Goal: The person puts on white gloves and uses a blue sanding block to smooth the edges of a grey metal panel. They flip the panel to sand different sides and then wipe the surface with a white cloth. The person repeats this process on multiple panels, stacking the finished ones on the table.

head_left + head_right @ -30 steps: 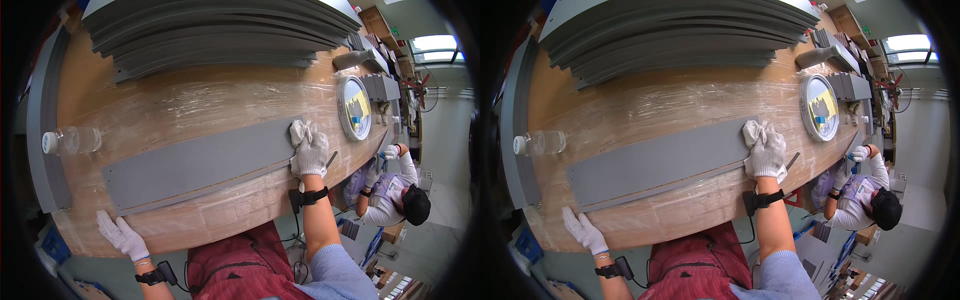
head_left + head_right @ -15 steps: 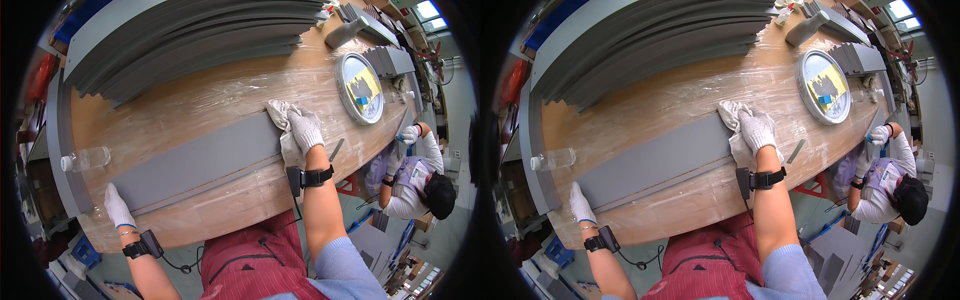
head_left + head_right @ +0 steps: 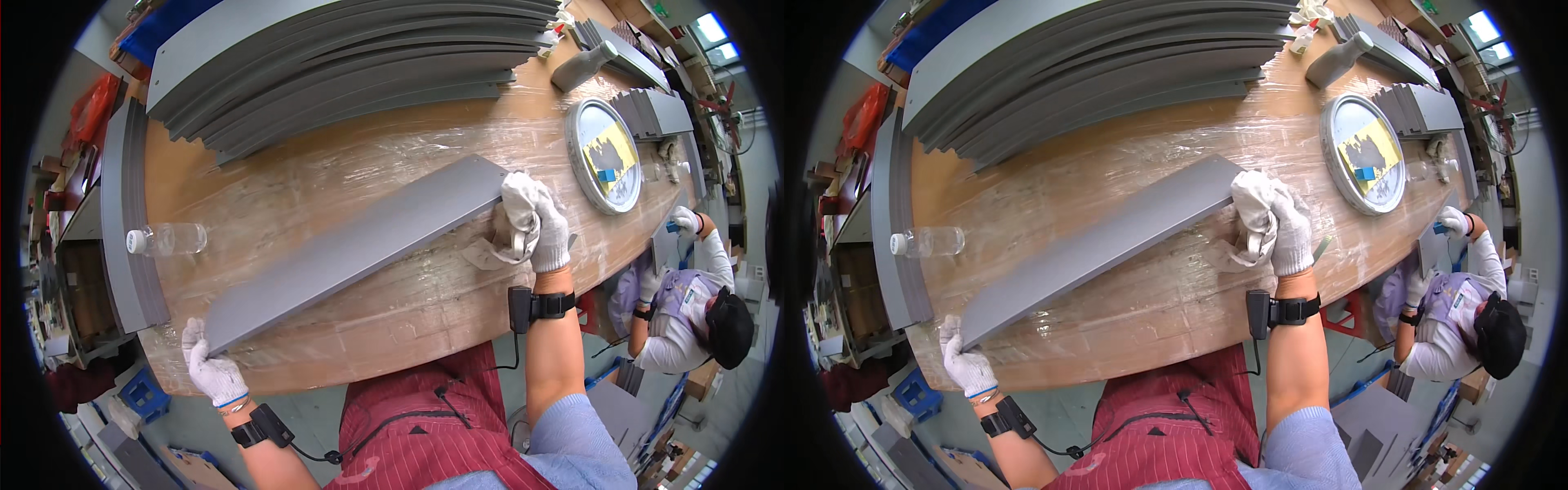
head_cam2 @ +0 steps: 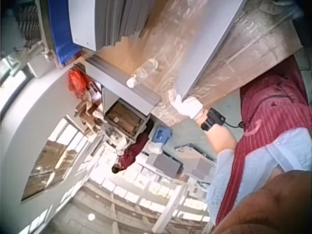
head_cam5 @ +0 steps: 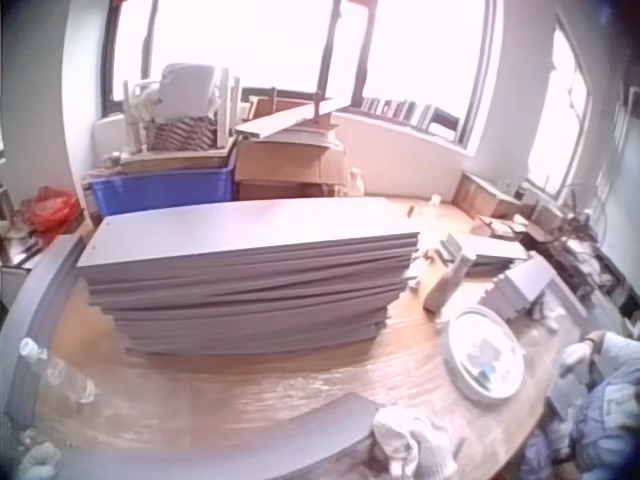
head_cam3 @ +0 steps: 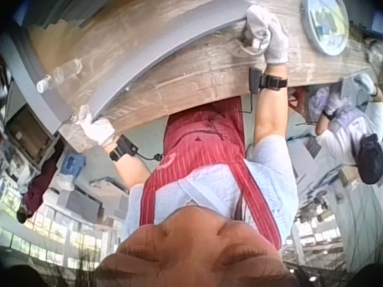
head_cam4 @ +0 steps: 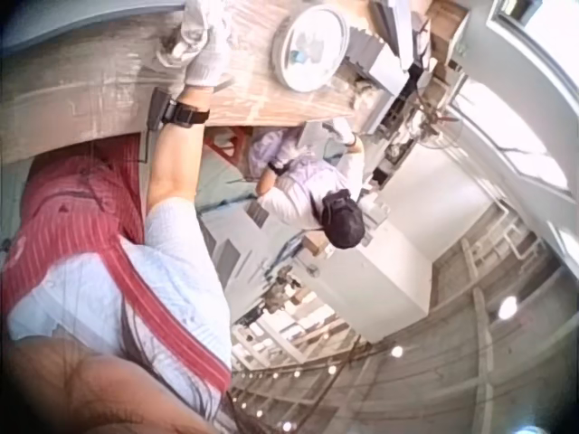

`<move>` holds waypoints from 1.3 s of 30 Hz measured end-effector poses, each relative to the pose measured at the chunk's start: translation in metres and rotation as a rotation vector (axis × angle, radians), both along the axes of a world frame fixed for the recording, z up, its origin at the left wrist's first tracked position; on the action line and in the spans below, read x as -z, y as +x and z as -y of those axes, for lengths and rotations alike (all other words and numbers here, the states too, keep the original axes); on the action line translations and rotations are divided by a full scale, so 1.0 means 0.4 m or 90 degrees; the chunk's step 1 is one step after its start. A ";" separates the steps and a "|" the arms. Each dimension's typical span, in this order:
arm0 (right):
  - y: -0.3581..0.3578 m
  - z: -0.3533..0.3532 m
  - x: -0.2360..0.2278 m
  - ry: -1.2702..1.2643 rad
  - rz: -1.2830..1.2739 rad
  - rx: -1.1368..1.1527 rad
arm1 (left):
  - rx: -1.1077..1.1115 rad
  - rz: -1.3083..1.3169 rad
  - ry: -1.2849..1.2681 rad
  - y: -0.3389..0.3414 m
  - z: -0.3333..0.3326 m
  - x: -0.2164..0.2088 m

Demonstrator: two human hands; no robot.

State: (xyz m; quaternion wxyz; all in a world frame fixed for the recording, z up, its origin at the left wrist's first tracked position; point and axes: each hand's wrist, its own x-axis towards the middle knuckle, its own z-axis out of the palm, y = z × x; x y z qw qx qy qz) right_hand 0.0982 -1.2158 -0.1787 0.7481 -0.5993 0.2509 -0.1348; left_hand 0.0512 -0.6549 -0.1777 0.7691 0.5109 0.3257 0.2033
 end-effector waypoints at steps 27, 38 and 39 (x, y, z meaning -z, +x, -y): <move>0.206 0.074 0.112 -1.006 -0.339 0.025 | 0.308 -0.192 -0.026 -0.018 0.094 0.045; -0.072 -0.830 0.012 -0.735 0.248 -0.561 | 0.302 -0.214 -0.069 -0.015 0.076 0.057; -0.083 -0.831 0.023 -0.640 0.190 -0.689 | 0.302 -0.215 -0.094 -0.019 0.069 0.061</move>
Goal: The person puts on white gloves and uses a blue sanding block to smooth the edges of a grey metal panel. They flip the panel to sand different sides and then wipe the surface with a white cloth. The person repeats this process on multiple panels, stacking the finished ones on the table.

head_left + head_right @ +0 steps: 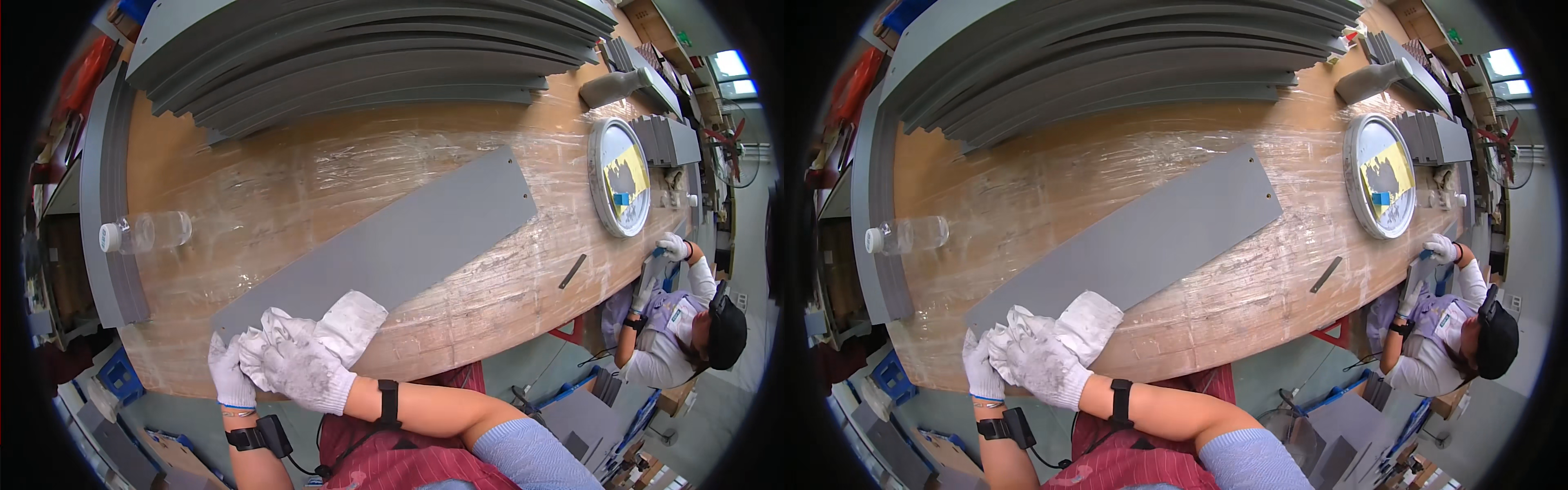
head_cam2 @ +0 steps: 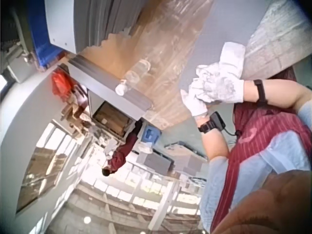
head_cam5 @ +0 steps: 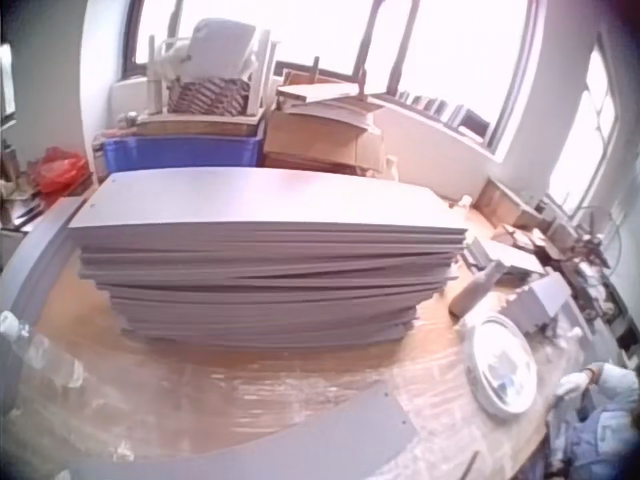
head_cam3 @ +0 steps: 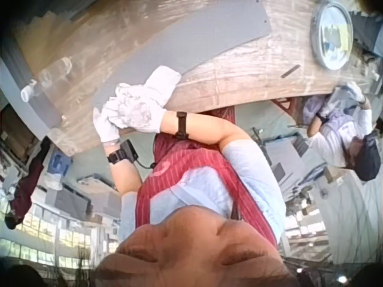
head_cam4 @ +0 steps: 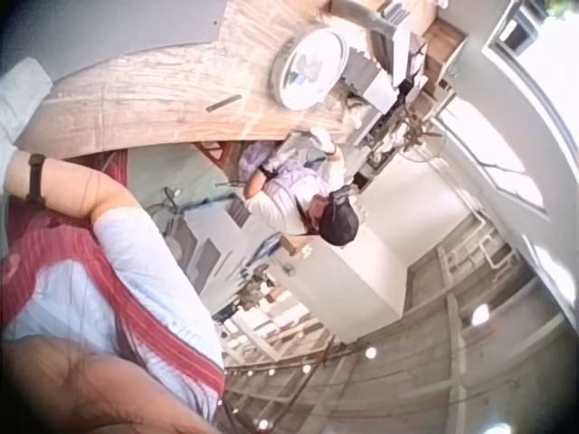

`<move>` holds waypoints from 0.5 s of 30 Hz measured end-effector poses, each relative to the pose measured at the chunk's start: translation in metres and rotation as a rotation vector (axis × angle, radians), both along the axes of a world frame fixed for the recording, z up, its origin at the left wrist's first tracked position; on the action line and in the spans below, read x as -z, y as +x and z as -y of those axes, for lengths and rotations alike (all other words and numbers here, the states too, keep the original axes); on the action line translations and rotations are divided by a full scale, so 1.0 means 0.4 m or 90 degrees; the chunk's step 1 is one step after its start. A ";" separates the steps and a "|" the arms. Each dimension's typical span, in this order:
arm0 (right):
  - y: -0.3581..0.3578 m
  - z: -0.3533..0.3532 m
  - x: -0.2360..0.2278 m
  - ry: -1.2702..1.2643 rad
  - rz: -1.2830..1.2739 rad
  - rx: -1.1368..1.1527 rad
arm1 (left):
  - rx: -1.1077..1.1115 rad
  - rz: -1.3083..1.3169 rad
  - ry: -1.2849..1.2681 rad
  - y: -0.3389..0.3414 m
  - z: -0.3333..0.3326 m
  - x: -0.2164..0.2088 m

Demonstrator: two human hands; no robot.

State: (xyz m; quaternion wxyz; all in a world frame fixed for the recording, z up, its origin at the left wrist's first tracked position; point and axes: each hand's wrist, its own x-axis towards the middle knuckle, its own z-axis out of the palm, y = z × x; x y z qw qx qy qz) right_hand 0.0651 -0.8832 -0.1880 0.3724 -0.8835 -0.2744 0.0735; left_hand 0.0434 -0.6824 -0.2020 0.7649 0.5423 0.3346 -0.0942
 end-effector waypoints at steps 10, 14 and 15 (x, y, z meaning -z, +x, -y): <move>0.249 0.671 0.047 -0.336 0.134 0.756 | 0.021 0.063 0.028 -0.022 -0.002 0.016; 0.237 0.315 0.066 -0.354 0.139 0.528 | -0.067 0.010 -0.058 -0.036 -0.023 0.024; 0.194 0.174 0.039 -0.296 0.222 0.373 | -0.067 0.015 -0.136 -0.039 -0.039 0.024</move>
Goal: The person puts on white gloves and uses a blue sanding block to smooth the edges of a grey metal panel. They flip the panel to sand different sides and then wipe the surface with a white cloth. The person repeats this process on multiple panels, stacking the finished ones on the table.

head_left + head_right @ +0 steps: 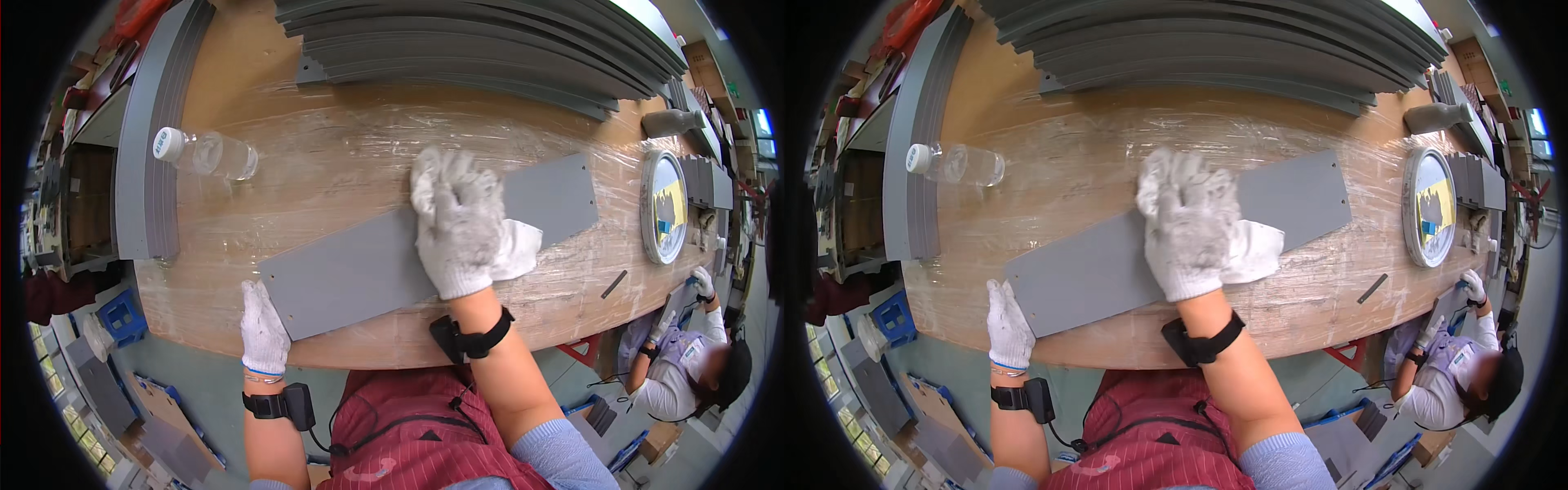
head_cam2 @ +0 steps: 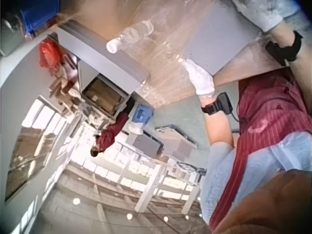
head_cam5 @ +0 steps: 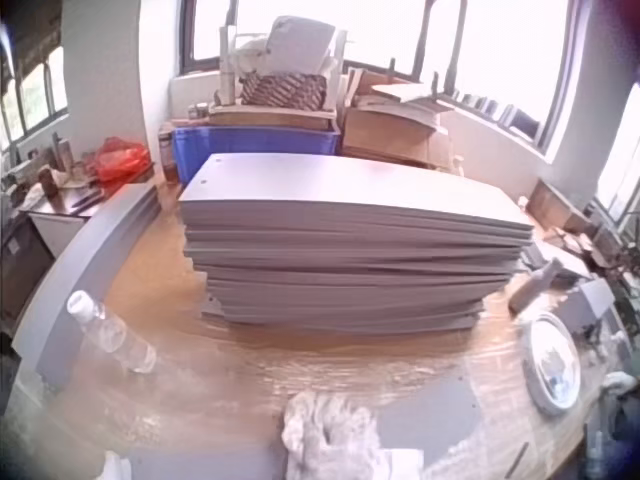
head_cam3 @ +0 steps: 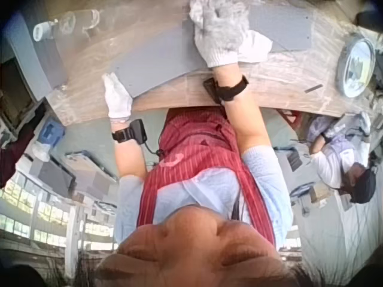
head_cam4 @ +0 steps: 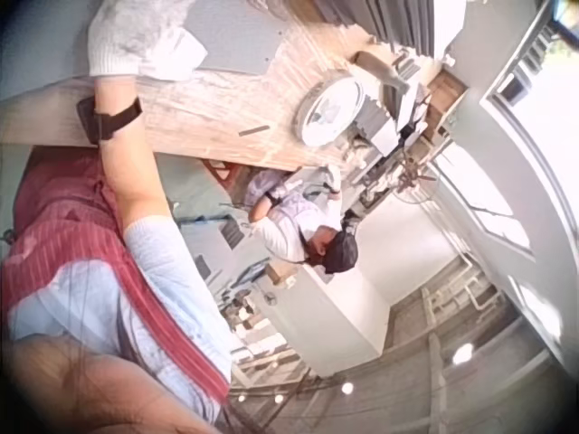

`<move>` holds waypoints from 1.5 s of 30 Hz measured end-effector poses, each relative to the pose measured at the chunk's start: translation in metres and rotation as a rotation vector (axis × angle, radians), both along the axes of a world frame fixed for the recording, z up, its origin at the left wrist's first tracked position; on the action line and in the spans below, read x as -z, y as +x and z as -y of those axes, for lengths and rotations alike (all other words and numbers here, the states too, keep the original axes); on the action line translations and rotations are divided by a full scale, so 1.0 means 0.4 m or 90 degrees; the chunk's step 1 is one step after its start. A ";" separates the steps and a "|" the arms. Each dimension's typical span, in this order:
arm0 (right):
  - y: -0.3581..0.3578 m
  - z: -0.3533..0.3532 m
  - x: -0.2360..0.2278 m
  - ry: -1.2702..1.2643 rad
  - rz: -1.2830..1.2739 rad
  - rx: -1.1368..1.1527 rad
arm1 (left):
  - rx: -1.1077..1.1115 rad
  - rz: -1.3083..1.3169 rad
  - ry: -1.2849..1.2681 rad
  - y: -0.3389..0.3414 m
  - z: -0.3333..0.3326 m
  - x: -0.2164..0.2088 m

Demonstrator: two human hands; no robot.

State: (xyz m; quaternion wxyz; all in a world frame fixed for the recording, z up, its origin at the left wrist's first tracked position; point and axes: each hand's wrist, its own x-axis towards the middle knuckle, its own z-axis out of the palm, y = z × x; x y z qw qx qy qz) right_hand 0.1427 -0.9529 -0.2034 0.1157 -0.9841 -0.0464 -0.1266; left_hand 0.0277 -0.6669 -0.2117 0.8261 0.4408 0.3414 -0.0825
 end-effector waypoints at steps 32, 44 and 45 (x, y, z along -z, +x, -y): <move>0.026 0.385 0.002 0.127 -0.106 0.458 | 0.112 0.042 -0.053 0.025 -0.016 -0.033; -0.072 0.377 0.036 0.005 0.029 0.359 | 0.247 -0.030 0.929 0.067 -0.147 -0.073; -0.072 0.378 0.036 0.009 0.045 0.344 | 0.230 -0.060 0.886 0.073 -0.109 -0.074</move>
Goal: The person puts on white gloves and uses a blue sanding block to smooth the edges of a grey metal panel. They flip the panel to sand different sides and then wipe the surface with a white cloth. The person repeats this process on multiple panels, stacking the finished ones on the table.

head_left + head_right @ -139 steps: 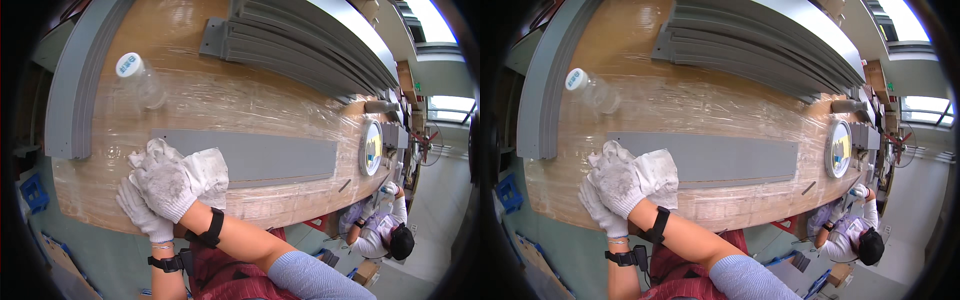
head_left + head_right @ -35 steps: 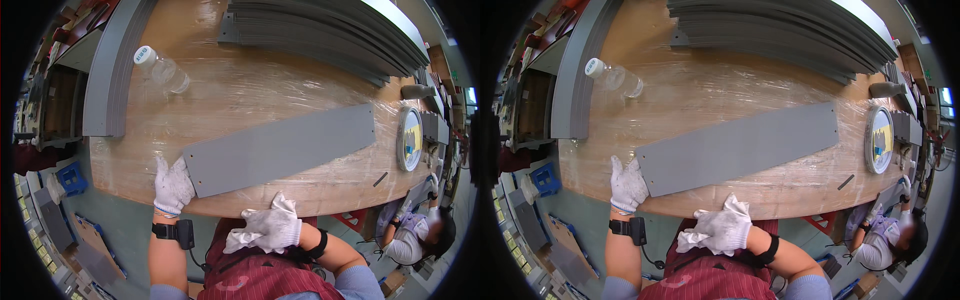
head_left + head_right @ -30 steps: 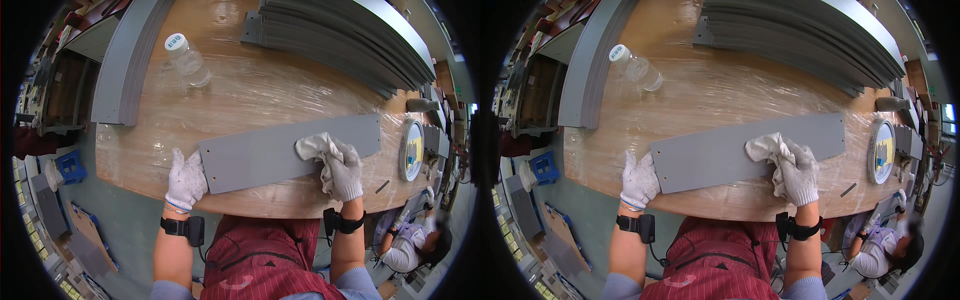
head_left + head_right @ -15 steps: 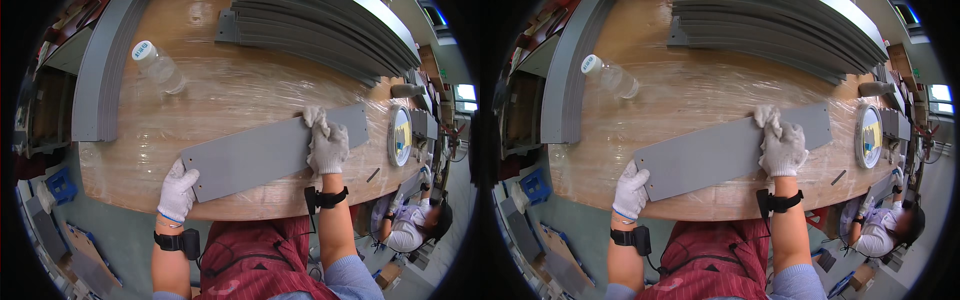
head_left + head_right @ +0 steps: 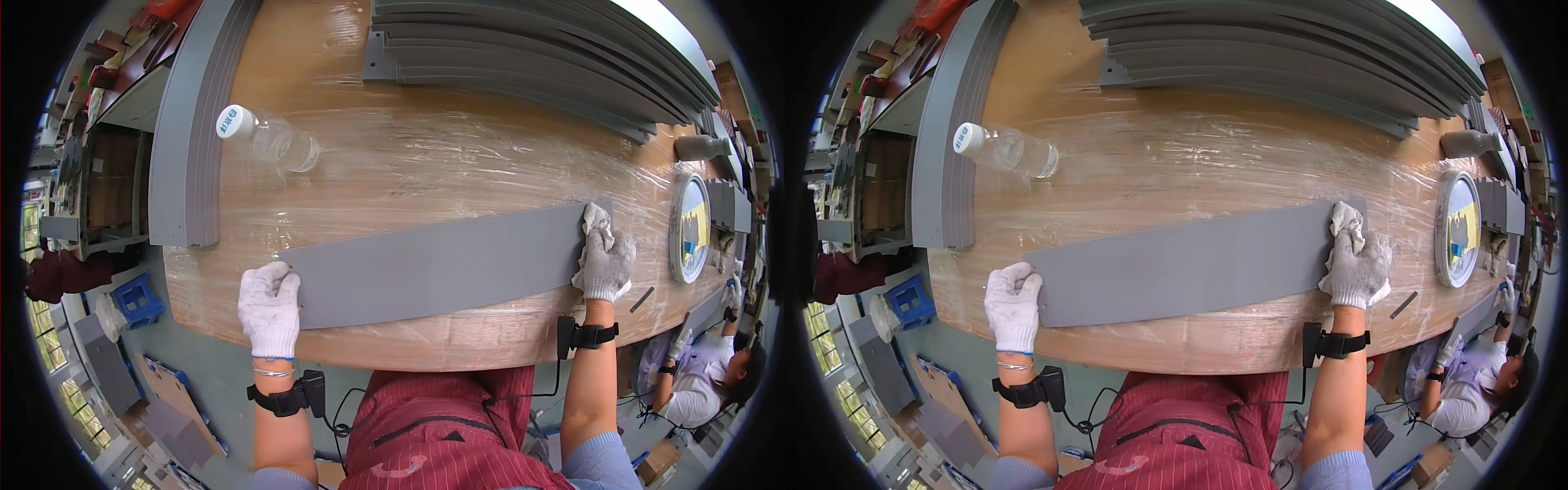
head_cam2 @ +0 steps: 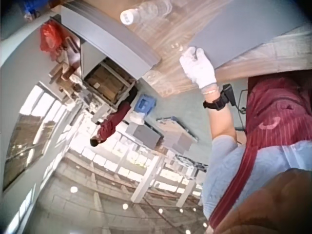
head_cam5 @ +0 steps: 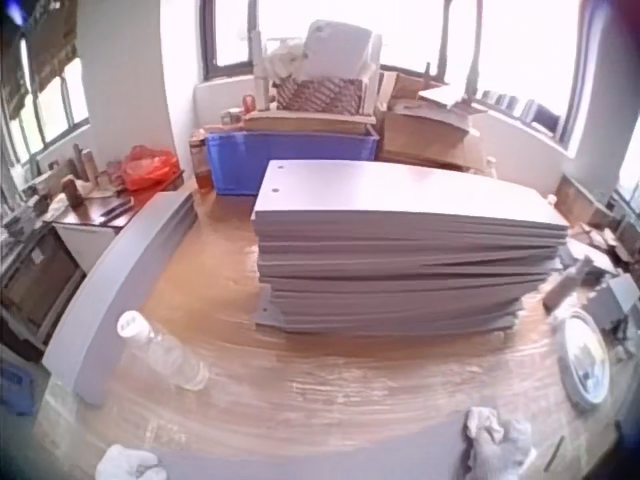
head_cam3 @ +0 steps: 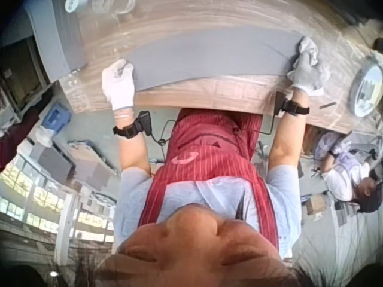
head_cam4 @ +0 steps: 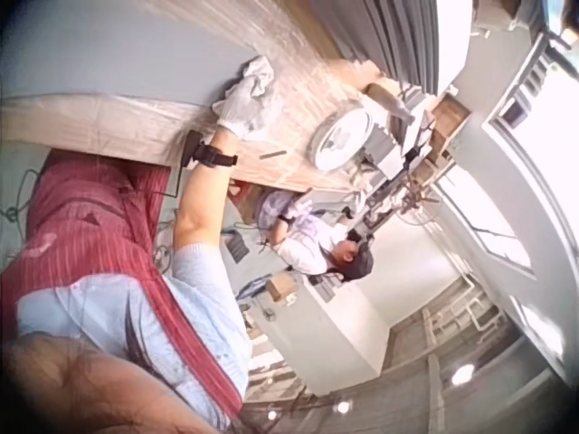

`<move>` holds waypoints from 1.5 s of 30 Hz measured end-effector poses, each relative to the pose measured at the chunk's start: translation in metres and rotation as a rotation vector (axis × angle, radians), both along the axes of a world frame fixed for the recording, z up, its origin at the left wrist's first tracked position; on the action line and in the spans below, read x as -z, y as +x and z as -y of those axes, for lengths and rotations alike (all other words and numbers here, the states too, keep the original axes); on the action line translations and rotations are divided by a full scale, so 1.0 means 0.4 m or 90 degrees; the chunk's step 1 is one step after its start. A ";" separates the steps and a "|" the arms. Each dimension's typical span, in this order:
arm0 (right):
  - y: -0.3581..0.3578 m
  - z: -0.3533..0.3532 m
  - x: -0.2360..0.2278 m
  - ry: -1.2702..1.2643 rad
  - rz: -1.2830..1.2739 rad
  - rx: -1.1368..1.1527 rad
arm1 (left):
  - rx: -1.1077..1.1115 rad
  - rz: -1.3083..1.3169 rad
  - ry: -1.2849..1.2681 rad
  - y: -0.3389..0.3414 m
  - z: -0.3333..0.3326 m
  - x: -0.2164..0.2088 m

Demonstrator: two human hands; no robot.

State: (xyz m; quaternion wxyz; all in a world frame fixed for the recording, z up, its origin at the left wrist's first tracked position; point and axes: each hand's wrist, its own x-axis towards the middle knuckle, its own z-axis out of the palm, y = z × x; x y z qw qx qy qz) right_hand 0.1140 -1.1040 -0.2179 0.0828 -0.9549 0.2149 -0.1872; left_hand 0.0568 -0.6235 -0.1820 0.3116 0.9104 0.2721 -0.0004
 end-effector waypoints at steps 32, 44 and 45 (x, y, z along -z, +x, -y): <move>0.010 0.043 -0.013 0.100 0.075 -0.148 | 0.252 0.024 0.020 0.179 0.668 0.023; 0.000 0.055 -0.002 0.094 0.073 -0.155 | 0.230 0.009 -0.032 0.161 0.651 0.017; 0.002 0.057 -0.002 0.094 0.080 -0.150 | 0.211 -0.004 -0.042 0.163 0.649 0.018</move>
